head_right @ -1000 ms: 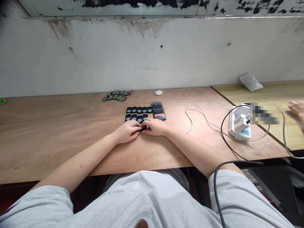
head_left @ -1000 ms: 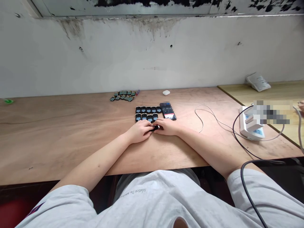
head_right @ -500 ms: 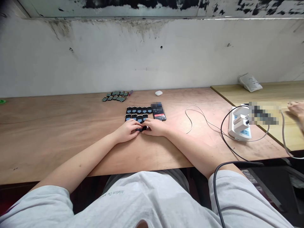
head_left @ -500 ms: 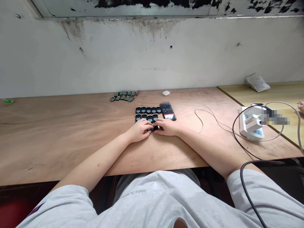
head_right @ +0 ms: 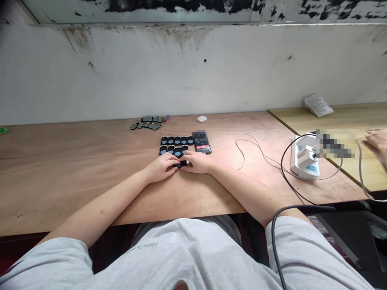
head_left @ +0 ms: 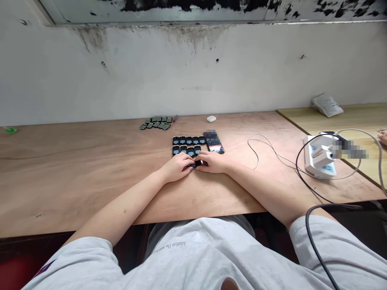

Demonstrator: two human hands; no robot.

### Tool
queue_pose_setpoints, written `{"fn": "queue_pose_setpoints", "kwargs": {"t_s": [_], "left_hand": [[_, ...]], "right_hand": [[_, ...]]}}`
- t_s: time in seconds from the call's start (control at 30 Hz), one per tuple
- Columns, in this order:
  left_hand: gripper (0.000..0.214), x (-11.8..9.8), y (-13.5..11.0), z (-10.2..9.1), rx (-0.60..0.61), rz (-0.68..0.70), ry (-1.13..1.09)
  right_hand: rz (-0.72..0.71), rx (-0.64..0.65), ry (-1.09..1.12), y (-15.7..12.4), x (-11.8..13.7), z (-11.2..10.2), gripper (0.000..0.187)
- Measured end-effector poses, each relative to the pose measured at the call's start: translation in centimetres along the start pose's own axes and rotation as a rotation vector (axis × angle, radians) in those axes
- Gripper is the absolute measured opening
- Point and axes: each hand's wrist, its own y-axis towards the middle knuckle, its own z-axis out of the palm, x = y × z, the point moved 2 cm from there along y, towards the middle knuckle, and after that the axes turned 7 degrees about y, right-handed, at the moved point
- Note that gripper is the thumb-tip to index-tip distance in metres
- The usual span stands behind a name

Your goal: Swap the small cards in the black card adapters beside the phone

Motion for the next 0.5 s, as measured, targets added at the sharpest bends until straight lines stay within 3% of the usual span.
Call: {"fn": "queue_pose_setpoints", "kwargs": {"t_s": [0.13, 0.23, 0.4, 0.5], "left_hand": [[0.020, 0.5, -0.2, -0.5, -0.077, 0.007, 0.060], [0.022, 1.6, -0.5, -1.3, -0.145, -0.073, 0.142], [0.022, 4.4, -1.2, -2.9, -0.282, -0.347, 0.247], [0.020, 5.9, -1.9, -3.9, -0.336, -0.601, 0.334]], "right_hand": [[-0.021, -0.096, 0.019, -0.2, 0.3, -0.3, 0.050], [-0.042, -0.144, 0.009, -0.3, 0.5, -0.5, 0.049], [-0.077, -0.133, -0.001, -0.4, 0.4, -0.5, 0.040], [-0.104, -0.129, -0.003, -0.3, 0.1, -0.3, 0.034]]}}
